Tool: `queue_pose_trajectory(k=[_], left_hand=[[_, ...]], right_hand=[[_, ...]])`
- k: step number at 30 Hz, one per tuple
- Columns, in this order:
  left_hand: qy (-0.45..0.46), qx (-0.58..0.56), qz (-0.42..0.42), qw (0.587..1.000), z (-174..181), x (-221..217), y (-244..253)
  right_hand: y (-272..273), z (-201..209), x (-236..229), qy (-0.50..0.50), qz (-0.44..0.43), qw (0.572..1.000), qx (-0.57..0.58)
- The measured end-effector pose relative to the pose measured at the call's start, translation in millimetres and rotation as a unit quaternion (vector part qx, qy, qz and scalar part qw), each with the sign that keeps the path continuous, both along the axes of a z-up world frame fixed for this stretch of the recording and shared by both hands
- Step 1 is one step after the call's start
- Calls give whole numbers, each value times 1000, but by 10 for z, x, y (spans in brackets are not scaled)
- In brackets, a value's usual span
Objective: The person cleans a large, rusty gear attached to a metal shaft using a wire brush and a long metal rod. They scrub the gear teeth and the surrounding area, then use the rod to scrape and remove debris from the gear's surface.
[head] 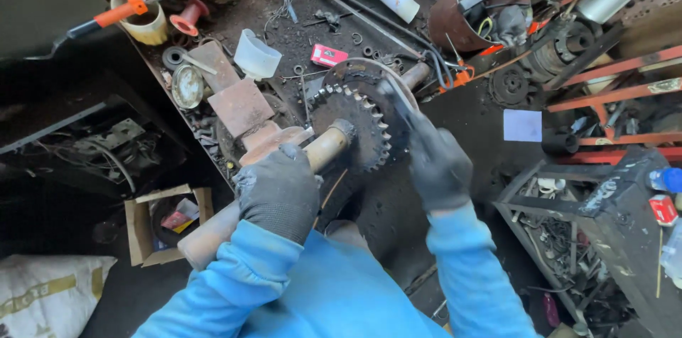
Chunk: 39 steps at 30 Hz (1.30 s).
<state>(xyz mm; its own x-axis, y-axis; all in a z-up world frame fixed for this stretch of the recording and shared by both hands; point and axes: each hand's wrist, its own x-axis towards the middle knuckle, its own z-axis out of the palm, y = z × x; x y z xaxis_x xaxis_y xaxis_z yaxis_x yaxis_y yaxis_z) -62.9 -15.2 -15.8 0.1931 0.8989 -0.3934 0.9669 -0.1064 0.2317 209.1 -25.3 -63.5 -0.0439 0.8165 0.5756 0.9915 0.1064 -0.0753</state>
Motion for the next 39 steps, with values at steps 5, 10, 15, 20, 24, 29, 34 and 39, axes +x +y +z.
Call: queue_pose_trajectory(k=[5, 10, 15, 20, 24, 29, 34, 39], left_hand=[[-5, 142, -76, 987, -112, -85, 14], [-9, 29, -15, 999, -105, -1, 24], [0, 55, -2, 998, 11, 95, -56], [6, 95, 31, 995, 206, 66, 51], [17, 42, 30, 999, 338, 87, 64], [22, 66, 10, 998, 347, 48, 132], [45, -24, -33, 998, 411, 36, 150], [53, 162, -26, 985, 221, 73, -76]], right_hand=[[10, 110, -31, -6, 14, 1000, 13], [-263, 480, -150, -6, 16, 999, -52], [123, 66, -67, -22, 0, 1000, -1], [-496, 54, 118, 21, -49, 997, -55], [32, 2, 4, -26, -14, 1000, 9], [-260, -43, -114, 17, 26, 998, 54], [-794, -371, -99, 111, -11, 993, 39], [-432, -274, -255, 98, -18, 991, 84]])
